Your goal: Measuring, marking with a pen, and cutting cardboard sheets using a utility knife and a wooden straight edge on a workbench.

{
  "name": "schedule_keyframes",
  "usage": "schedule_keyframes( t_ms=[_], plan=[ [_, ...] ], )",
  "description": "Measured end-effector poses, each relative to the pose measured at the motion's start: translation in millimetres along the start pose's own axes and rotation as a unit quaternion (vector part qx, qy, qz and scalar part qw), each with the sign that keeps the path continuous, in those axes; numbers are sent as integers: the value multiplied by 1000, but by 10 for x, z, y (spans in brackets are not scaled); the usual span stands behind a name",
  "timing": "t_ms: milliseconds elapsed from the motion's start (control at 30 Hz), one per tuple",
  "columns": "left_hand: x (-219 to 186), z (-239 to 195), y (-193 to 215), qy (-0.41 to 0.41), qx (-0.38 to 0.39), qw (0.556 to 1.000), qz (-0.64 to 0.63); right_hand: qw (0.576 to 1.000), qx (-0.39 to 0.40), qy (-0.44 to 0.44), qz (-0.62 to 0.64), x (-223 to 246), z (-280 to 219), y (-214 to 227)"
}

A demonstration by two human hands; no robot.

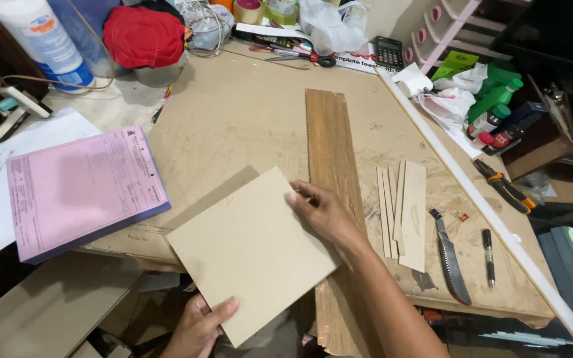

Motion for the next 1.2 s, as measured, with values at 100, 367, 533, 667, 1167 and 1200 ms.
schedule_keyframes(
  t_ms=[100,367,533,667,1167,1200],
  plan=[
    [113,96,103,-31,-55,995,-78,998,-14,30,-54,-181,197,109],
    [-147,220,205,61,-83,992,71,975,-128,150,-106,-817,-21,600],
    [-353,154,382,26,-118,920,374,933,-337,54,-115,-1585,-480,1670],
    [-606,-41,283,43,-231,869,435,837,-488,-69,-239,-2344,-823,2754],
    [-533,-174,-400,-304,-113,523,788,926,-358,74,-100,-1344,-708,1842],
    [-493,-146,-393,-294,-110,527,790,966,-245,80,31,-1408,-516,1622]
  ],
)
Point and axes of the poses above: each hand's wrist, its own z-axis towards the middle knuckle, its own y-axis out of the back of the hand, x = y × z, the point moved 6 cm from there along z, towards the middle knuckle, and after that the axes turned 5 degrees about x, right-handed, at the moved point
